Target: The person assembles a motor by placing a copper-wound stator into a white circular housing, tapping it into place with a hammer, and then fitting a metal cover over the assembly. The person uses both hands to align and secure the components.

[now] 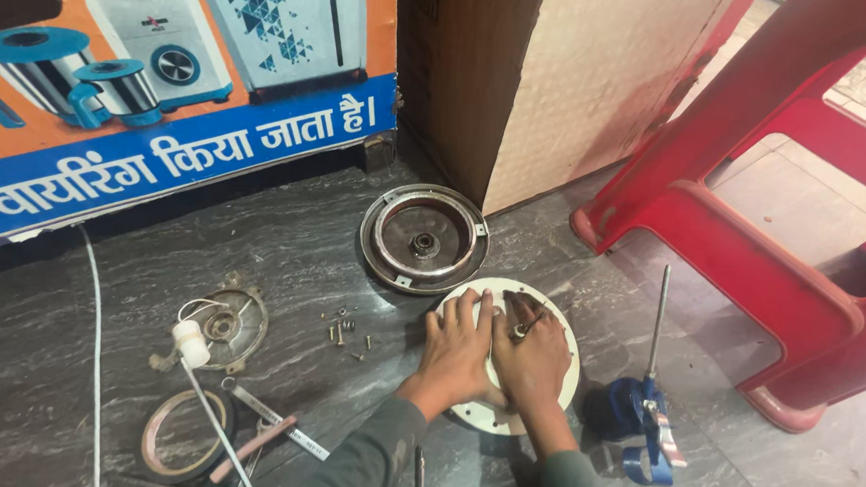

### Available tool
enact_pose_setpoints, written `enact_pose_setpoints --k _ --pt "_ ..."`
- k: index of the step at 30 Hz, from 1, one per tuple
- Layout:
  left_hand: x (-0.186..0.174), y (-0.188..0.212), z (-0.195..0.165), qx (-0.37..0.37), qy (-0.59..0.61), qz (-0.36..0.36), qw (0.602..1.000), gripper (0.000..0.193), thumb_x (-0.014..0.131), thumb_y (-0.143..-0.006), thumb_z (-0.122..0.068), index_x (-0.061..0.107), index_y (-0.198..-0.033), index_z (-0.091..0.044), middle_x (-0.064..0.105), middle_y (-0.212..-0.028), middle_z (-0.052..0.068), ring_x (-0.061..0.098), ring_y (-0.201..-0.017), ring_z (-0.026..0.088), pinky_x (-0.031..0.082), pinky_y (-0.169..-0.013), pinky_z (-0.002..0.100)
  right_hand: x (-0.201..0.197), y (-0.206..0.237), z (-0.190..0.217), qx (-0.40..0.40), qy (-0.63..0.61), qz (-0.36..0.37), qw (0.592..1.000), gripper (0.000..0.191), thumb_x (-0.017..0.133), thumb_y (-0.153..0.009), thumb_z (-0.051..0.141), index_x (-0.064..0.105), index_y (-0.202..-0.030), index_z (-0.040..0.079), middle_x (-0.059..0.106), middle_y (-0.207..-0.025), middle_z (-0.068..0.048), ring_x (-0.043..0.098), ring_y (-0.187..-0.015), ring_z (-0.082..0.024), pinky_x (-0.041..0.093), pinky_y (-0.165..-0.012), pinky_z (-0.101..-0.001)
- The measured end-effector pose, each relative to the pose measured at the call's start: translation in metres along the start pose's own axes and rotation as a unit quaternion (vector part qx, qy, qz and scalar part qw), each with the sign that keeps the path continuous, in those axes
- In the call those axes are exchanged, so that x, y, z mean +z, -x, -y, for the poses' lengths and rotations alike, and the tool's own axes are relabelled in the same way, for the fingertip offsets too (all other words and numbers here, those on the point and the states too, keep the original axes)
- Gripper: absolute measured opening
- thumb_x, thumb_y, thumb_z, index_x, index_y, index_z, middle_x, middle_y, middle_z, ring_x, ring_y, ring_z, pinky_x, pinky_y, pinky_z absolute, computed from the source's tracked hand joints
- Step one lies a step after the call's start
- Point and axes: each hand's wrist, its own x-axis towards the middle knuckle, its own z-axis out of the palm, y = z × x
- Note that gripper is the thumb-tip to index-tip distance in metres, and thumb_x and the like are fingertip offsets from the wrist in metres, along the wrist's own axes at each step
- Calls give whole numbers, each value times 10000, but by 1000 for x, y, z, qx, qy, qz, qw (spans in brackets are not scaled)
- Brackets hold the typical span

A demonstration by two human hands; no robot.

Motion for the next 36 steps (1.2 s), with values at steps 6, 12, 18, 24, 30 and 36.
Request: enact_pose_setpoints --k 6,12,18,24,30,36 --pt "-1 -5 2 16 -6 13 1000 1441 981 -371 -475 285 -1518 49 324 -1564 246 302 -1429 434 258 -1096 620 3 -6 -1 5 -19 -11 1000 433 646 -868 391 741 -1228 170 702 -1246 -131 642 -1154 -341 497 -979 -447" --pt "18 4 2 72 32 -40 996 1450 987 -389 -416 245 -1515 117 301 -1561 304 255 -1490 425 169 -1193 574 7 9 -9 78 -97 -61 990 444 684 -842 329 737 -1252 167 684 -1268 -151 656 -1150 -333 494 -984 -431" --pt "31 -1 2 22 117 -39 992 1373 956 -449 -245 197 -1533 120 238 -1605 317 190 -1514 469 180 -1241 482 12 0 -15 -12 -92 -60 994 354 647 -848 220 762 -1171 129 733 -1230 -141 669 -1127 -356 486 -997 -444" --pt "36 16 -21 13 140 -84 987 1380 979 -507 -246 137 -1527 148 180 -1596 351 128 -1516 487 127 -1237 518 -4 9 -22 -80 -104 -67 989 387 615 -812 163 744 -1164 69 734 -1135 -204 683 -1063 -397 509 -962 -471" --pt "55 30 -54 -26 152 -86 984 1256 930 -520 -163 221 -1503 168 194 -1626 318 158 -1526 471 174 -1252 474 -25 19 -41 25 -102 17 994 388 632 -835 182 730 -1192 68 722 -1078 -244 686 -1014 -420 522 -912 -495" --pt "58 38 -62 -35 176 -104 978 1199 929 -558 -187 253 -1474 189 221 -1620 318 195 -1521 460 209 -1234 469 -28 24 -45 -59 -61 -20 996 328 652 -800 151 738 -1075 -6 714 -1060 -256 671 -983 -451 514 -874 -520"
